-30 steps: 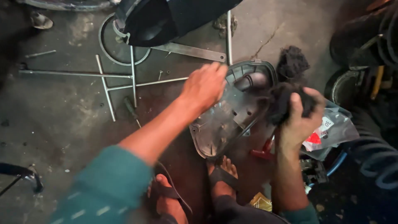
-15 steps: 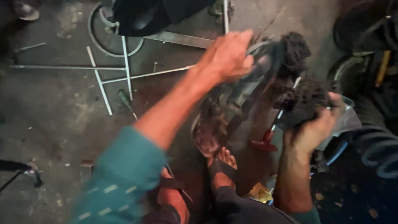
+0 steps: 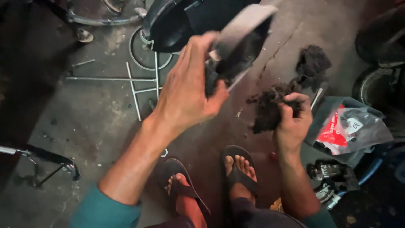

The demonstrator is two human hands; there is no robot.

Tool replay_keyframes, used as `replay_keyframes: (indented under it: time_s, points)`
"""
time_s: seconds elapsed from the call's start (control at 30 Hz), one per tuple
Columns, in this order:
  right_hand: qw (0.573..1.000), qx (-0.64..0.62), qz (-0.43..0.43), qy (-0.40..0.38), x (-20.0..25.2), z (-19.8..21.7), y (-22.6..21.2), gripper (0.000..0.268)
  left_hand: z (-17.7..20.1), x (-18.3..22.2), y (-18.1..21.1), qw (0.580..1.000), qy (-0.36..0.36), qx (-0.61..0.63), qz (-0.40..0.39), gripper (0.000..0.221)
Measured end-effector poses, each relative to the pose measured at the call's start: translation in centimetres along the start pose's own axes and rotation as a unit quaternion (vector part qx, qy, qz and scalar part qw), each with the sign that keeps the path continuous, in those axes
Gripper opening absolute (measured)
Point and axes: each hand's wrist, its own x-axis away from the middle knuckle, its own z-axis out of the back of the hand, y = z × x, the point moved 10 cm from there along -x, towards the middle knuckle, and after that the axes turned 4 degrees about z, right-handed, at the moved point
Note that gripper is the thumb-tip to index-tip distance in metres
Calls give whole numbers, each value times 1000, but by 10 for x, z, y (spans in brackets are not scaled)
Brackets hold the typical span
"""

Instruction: Cleaning and assembling a scooter air filter and its housing.

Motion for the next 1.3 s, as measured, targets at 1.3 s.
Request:
replay_keyframes:
  time_s: [1.3]
  points:
    - [893,253,325,-183,-43,-132,-42,37,-22,-60,10,984,70,125,108,41]
